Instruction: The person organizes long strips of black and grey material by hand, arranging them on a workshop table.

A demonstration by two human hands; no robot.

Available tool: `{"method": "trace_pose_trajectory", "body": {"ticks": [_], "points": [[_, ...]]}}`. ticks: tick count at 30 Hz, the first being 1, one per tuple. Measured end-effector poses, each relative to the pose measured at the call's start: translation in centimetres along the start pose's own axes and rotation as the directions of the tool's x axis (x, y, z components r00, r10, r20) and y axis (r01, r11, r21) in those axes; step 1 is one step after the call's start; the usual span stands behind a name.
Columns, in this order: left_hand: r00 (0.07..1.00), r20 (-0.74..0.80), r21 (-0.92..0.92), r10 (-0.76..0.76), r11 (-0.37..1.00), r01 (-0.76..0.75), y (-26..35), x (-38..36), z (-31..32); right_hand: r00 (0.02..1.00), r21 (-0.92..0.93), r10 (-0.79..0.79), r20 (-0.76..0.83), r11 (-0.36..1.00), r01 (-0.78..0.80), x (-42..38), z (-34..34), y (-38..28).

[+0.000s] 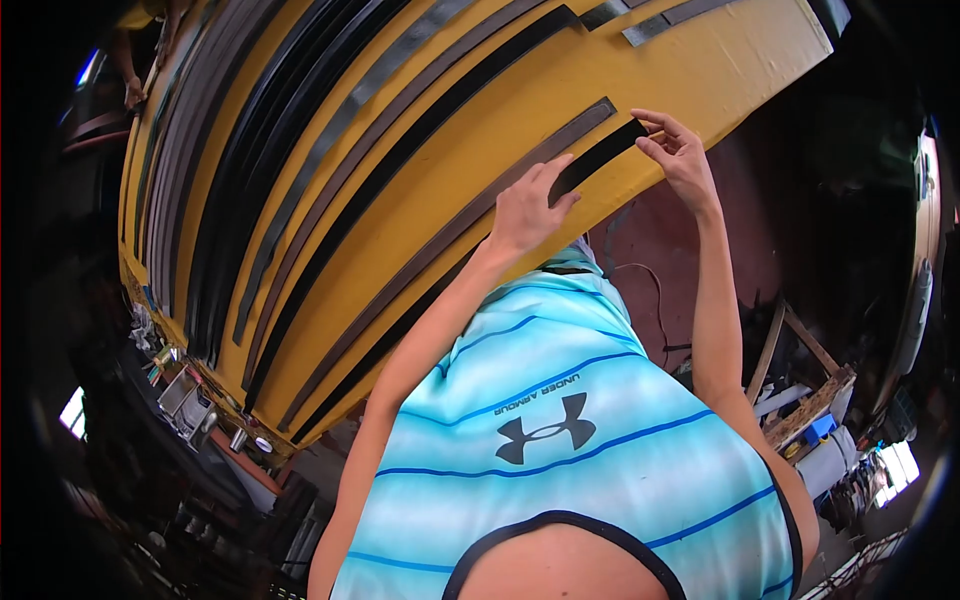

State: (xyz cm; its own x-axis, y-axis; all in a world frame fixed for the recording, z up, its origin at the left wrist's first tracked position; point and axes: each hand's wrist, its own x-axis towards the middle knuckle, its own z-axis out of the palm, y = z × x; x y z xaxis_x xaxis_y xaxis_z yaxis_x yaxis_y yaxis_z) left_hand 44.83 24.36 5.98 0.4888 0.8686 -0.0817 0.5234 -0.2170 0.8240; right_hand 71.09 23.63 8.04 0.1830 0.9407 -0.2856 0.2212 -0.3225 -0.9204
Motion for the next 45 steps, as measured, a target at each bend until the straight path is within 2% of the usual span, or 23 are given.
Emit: {"method": "trace_pose_trajectory", "body": {"ticks": [1,3,4,7,8,10,11,14,26,35,41,45], "points": [[1.000,0.010,0.000,-0.001,1.000,0.001,0.0,0.0,0.0,1.000,0.003,0.008,-0.005,1.000,-0.008,0.1,-0.1,0.2],[0.995,0.059,0.065,-0.084,0.995,0.080,-0.1,-0.1,-0.4,0.992,-0.162,-0.060,0.107,0.984,0.077,0.9,-0.3,0.5],[0.994,0.070,0.067,-0.084,0.995,0.080,-0.1,-0.2,-0.7,0.993,-0.157,-0.052,0.101,0.985,0.068,1.3,-0.4,0.6],[0.999,-0.008,0.041,-0.046,0.998,0.046,-0.1,0.0,-1.4,0.971,-0.265,-0.064,0.231,0.956,0.126,3.1,-0.7,0.1],[0.999,0.003,0.041,-0.043,0.998,0.043,-0.1,0.3,-1.6,0.973,-0.264,-0.058,0.222,0.957,0.118,3.6,-0.6,0.0],[0.997,-0.047,-0.012,-0.062,0.998,0.062,-0.2,0.8,-2.0,0.942,-0.426,-0.223,0.252,0.848,0.314,4.7,-0.6,0.1],[0.997,-0.075,-0.015,-0.033,0.999,0.032,-0.2,1.1,-2.1,0.936,-0.463,-0.244,0.254,0.819,0.339,5.1,-0.5,0.3],[0.994,-0.107,-0.014,-0.016,1.000,0.014,-0.8,2.0,-1.9,0.918,-0.474,-0.290,0.271,0.789,0.390,6.1,-0.4,1.4],[0.995,-0.063,0.021,-0.077,0.997,0.078,-0.9,2.6,-2.0,0.913,-0.535,-0.317,0.255,0.740,0.407,6.1,-0.1,1.9],[0.996,-0.063,0.043,-0.066,0.997,0.069,-1.0,2.7,-2.0,0.937,-0.520,-0.255,0.238,0.781,0.345,5.7,0.1,1.0],[0.997,-0.073,0.064,-0.038,0.997,0.043,-1.0,2.7,-2.0,0.937,-0.482,-0.270,0.220,0.805,0.345,5.6,0.2,1.6],[0.996,-0.057,0.057,-0.065,0.996,0.068,-0.9,2.7,-2.0,0.925,-0.529,-0.293,0.243,0.759,0.380,5.8,0.0,1.3]]}}
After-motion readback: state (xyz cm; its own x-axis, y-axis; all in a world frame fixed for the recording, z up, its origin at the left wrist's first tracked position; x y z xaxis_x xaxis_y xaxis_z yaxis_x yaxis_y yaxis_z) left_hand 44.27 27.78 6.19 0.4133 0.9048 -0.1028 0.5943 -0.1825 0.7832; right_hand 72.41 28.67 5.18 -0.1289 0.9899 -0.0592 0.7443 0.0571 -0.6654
